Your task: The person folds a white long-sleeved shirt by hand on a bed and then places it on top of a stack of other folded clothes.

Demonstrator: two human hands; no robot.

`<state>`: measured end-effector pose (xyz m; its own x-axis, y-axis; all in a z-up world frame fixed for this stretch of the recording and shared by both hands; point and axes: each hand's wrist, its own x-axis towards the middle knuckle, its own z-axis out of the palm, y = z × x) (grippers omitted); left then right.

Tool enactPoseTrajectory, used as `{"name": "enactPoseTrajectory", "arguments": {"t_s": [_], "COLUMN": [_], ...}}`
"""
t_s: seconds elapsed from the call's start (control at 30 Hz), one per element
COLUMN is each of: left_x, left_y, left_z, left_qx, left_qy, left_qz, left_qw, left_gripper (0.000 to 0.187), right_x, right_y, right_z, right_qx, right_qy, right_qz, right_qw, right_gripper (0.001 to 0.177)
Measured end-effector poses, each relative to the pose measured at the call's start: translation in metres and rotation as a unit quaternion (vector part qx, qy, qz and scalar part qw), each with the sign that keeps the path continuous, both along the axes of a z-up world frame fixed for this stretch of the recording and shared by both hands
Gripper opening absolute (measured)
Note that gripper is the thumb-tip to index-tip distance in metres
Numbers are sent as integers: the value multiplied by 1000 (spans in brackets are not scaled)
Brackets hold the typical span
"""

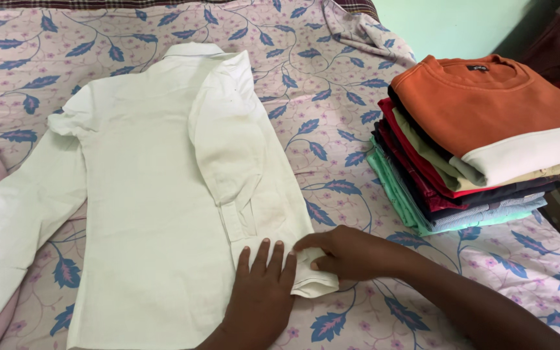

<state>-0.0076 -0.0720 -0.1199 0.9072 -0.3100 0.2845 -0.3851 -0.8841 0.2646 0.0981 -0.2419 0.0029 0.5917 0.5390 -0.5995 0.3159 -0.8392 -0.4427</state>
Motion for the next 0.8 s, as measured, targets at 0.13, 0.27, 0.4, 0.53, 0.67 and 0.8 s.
{"name": "enactPoseTrajectory", "arguments": {"t_s": [0.13,0.27,0.4,0.53,0.67,0.8], "left_x": [1,-1,-10,-12,-4,33], "left_y": [1,-4,-9,8,44,86], "left_z": [-4,-10,-2,45,87,58], "left_qx": [-25,-24,-61,-69,-38,-131], "left_qy": [0,-33,-15,77,353,-63], "left_qz": [-19,-39,-75,-173,-20,94], "left_qw": [1000,998,995,980,934,985], "left_gripper": [69,65,60,54,48,52], "right_x": [-10,-2,8,19,19,39], "right_y": [-3,-5,12,12,17,40], "right_z": [1,-25,-73,-87,-72,-46], "right_qx": [37,145,173,146,103,144], "right_qy": [-335,-417,-317,-273,-262,-372], "right_qz": [37,67,212,242,250,220], "right_qw": [941,895,908,920,926,890], "right_gripper": [44,45,61,64,71,69]}}
